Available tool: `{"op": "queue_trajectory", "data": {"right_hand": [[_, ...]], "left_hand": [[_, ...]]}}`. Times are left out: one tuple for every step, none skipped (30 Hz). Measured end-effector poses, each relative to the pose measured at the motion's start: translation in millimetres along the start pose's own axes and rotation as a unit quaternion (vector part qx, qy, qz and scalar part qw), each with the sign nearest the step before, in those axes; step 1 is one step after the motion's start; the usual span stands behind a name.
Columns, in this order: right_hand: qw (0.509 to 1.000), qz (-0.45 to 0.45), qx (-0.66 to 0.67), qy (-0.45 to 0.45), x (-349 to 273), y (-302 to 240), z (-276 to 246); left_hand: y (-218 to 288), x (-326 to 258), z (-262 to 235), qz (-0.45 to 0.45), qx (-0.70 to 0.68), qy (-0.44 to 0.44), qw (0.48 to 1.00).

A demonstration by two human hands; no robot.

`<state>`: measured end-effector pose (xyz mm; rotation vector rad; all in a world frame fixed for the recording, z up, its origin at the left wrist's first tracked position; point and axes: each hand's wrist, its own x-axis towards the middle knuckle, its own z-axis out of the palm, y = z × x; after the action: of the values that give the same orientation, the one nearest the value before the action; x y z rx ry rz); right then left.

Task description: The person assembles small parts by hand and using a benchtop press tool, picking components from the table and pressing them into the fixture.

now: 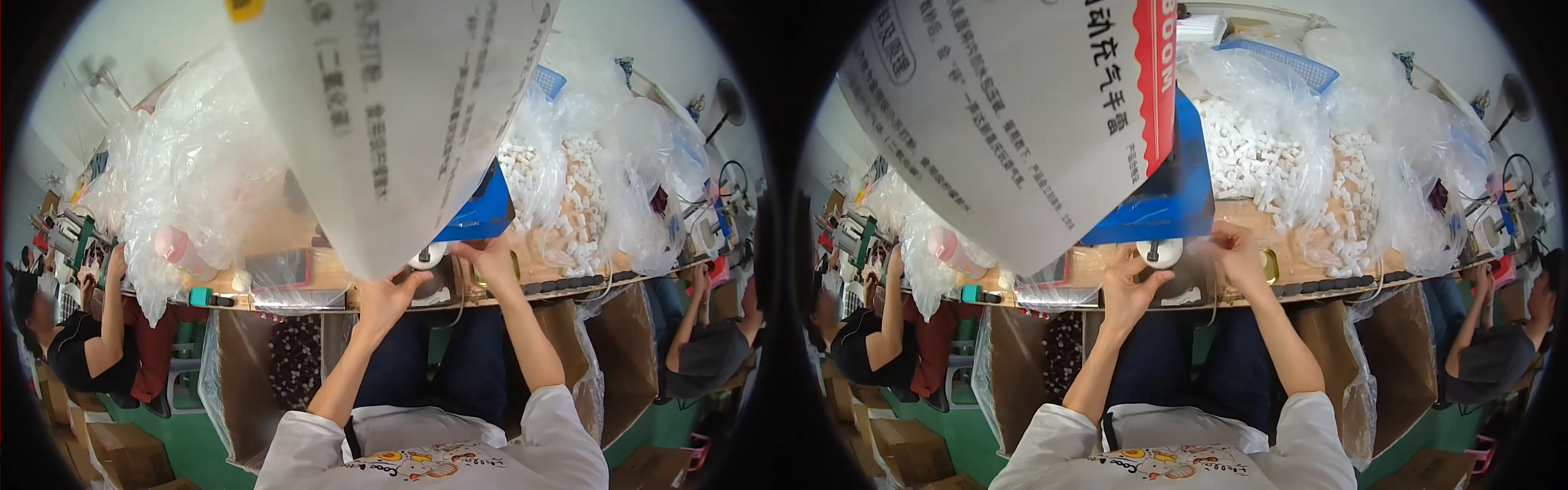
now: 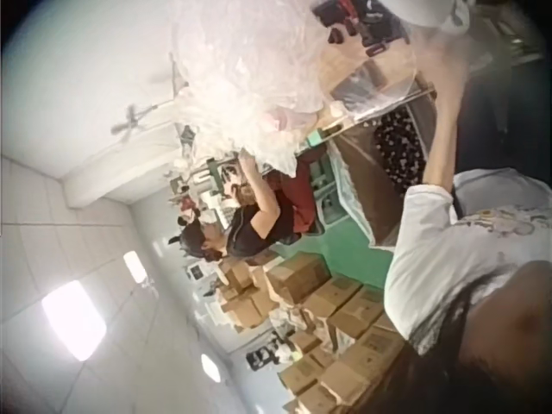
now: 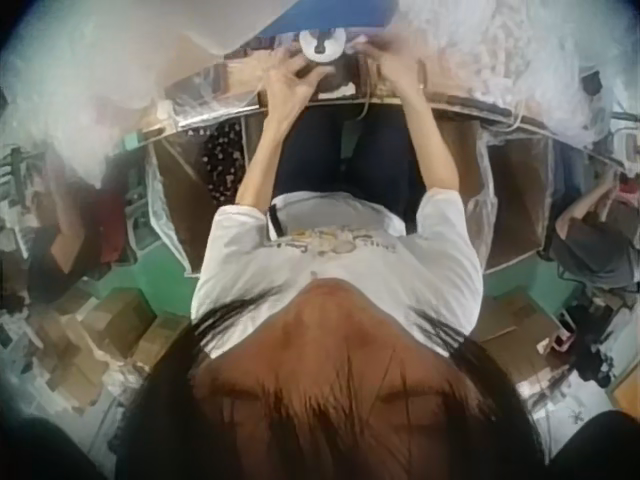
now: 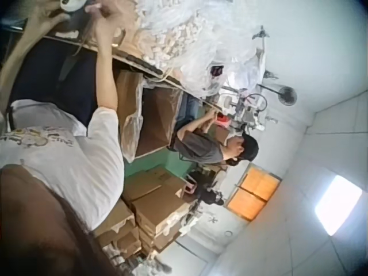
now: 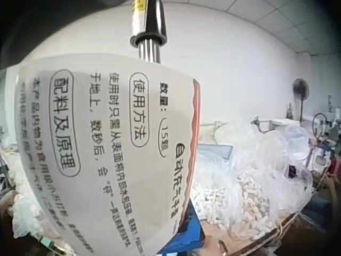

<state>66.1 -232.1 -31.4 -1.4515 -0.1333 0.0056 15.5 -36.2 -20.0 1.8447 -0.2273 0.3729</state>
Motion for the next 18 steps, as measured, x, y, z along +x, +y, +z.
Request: {"op": "queue_trajectory", "data": {"right_hand": [[1.000, 0.003, 0.003, -0.002, 1, 16, 5], [1.000, -0.016, -0.016, -0.002, 2, 39, -2], [0.999, -0.031, -0.032, -0.005, 0, 53, -3], [0.990, -0.083, -0.114, -0.028, 0, 55, 7], [0.990, -0.085, -0.111, -0.029, -3, 39, 15], [0.977, -0.072, -0.195, -0.054, -8, 16, 27], [0.955, -0.057, -0.279, -0.076, -12, 2, 35], [0.929, -0.120, -0.339, -0.083, -12, 1, 36], [0.930, -0.118, -0.339, -0.080, -11, 1, 38], [0.904, -0.181, -0.381, -0.076, -11, 3, 38], [0.873, -0.242, -0.417, -0.076, -14, 6, 40], [0.852, -0.251, -0.453, -0.079, -12, 14, 39], [0.850, -0.249, -0.459, -0.070, -13, 17, 38], [0.841, -0.305, -0.443, -0.055, -14, 20, 40], [0.830, -0.362, -0.423, -0.042, -12, 22, 43], [0.829, -0.370, -0.417, -0.049, -8, 28, 42], [0.827, -0.366, -0.424, -0.038, -5, 31, 38], [0.831, -0.342, -0.436, -0.048, -6, 32, 32]], "left_hand": [[14, -5, -11, -0.003, 0.004, 0.000, 1.000], [27, -10, -19, -0.062, 0.036, -0.052, 0.996], [36, -16, -34, -0.121, 0.074, -0.102, 0.985], [42, -24, -63, -0.144, 0.216, -0.150, 0.954], [45, -31, -94, -0.159, 0.350, -0.192, 0.903], [38, -43, -120, -0.109, 0.414, -0.150, 0.891], [29, -52, -138, -0.057, 0.472, -0.111, 0.873], [18, -46, -143, -0.054, 0.472, -0.112, 0.873], [4, -35, -144, -0.047, 0.437, -0.043, 0.897], [-12, -22, -138, -0.040, 0.396, 0.021, 0.917], [-29, -3, -135, -0.041, 0.359, 0.019, 0.932], [-48, 15, -130, -0.038, 0.319, 0.017, 0.947], [-74, 21, -125, -0.031, 0.313, 0.011, 0.949], [-105, 29, -120, 0.018, 0.350, 0.013, 0.937], [-128, 37, -120, 0.068, 0.388, 0.018, 0.919], [-148, 39, -116, 0.115, 0.393, 0.019, 0.912], [-149, 41, -108, 0.123, 0.386, 0.012, 0.914], [-138, 41, -96, 0.078, 0.365, 0.006, 0.928]]}}
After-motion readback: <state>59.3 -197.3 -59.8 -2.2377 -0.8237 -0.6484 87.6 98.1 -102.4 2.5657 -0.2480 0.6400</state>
